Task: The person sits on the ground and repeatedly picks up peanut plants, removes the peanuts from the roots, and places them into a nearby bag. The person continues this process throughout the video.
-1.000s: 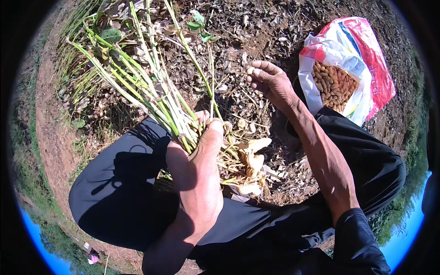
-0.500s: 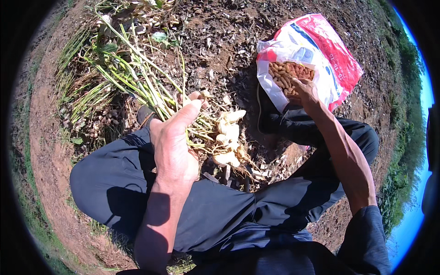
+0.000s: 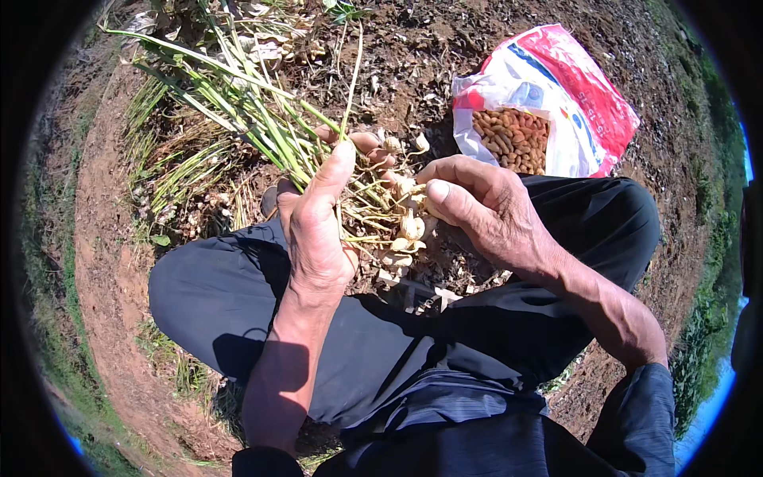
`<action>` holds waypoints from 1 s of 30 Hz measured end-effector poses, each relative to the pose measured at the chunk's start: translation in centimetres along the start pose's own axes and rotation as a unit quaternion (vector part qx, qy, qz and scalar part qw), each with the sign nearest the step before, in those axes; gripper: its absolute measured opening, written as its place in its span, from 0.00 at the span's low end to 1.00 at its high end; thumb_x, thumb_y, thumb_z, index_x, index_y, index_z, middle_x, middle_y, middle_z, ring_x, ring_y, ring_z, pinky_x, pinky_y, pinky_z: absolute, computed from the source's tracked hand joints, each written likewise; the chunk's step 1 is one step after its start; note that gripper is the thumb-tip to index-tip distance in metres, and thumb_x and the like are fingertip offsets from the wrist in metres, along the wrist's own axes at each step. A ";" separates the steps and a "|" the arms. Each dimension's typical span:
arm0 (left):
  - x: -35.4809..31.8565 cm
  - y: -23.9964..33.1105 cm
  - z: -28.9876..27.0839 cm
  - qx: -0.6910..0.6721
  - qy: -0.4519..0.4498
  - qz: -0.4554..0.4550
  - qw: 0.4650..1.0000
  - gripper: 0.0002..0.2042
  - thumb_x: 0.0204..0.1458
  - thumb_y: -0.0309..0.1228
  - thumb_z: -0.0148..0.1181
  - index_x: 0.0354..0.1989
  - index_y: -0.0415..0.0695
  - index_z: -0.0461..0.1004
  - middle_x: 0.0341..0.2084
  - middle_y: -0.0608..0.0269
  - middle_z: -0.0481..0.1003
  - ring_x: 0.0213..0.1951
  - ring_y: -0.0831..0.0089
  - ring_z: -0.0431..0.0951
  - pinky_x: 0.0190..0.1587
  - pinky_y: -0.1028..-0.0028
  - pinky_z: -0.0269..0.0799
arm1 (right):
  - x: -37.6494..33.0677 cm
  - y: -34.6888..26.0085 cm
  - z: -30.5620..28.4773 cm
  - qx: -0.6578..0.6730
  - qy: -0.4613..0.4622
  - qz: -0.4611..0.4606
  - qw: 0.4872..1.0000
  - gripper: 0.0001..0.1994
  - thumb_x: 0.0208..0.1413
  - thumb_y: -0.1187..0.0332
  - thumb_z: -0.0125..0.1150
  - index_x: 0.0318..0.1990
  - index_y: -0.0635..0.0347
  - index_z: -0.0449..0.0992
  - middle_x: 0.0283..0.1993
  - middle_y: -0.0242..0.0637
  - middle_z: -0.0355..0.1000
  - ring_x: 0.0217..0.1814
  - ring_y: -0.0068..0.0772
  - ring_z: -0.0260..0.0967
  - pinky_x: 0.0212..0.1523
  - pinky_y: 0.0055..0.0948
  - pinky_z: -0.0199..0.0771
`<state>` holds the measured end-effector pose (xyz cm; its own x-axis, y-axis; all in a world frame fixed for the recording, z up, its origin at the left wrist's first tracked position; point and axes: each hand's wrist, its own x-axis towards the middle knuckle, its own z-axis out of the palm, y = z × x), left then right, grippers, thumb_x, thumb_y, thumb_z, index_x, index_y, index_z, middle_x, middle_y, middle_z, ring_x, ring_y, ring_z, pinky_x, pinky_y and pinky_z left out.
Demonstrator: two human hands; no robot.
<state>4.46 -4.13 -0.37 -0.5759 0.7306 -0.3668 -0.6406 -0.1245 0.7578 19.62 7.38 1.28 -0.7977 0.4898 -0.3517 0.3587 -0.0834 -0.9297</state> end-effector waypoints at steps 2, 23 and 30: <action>0.0 0.9 -0.5 0.000 0.006 0.007 1.000 0.14 0.62 0.34 0.53 0.45 0.34 0.75 0.34 0.55 0.79 0.34 0.72 0.80 0.39 0.73 0.79 | 0.0 -0.9 -0.1 -0.065 -0.011 -0.048 0.997 0.18 0.63 0.59 0.57 0.46 0.69 0.74 0.30 0.38 0.76 0.32 0.22 0.72 0.34 0.25 0.72; 2.3 4.3 0.6 0.001 -0.145 0.032 0.989 0.45 0.45 0.53 0.69 0.66 0.37 0.57 0.58 0.54 0.69 0.56 0.64 0.73 0.61 0.63 0.68 | 4.6 -6.9 2.2 0.201 0.078 -0.009 0.976 0.09 0.57 0.70 0.61 0.40 0.67 0.76 0.28 0.30 0.73 0.28 0.15 0.67 0.27 0.19 0.68; 1.0 3.7 1.6 0.025 -0.116 -0.100 0.988 0.35 0.41 0.36 0.66 0.61 0.37 0.63 0.53 0.57 0.71 0.55 0.63 0.72 0.60 0.65 0.67 | 4.3 -6.8 2.0 0.153 0.108 -0.116 0.975 0.10 0.56 0.71 0.63 0.42 0.67 0.74 0.30 0.31 0.72 0.29 0.16 0.69 0.29 0.19 0.71</action>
<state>2.29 -2.76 2.95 -0.3043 0.8725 -0.3824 -0.7006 0.0670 0.7104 12.74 8.35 5.87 -0.7076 0.6950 -0.1278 -0.0067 -0.1875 -0.9822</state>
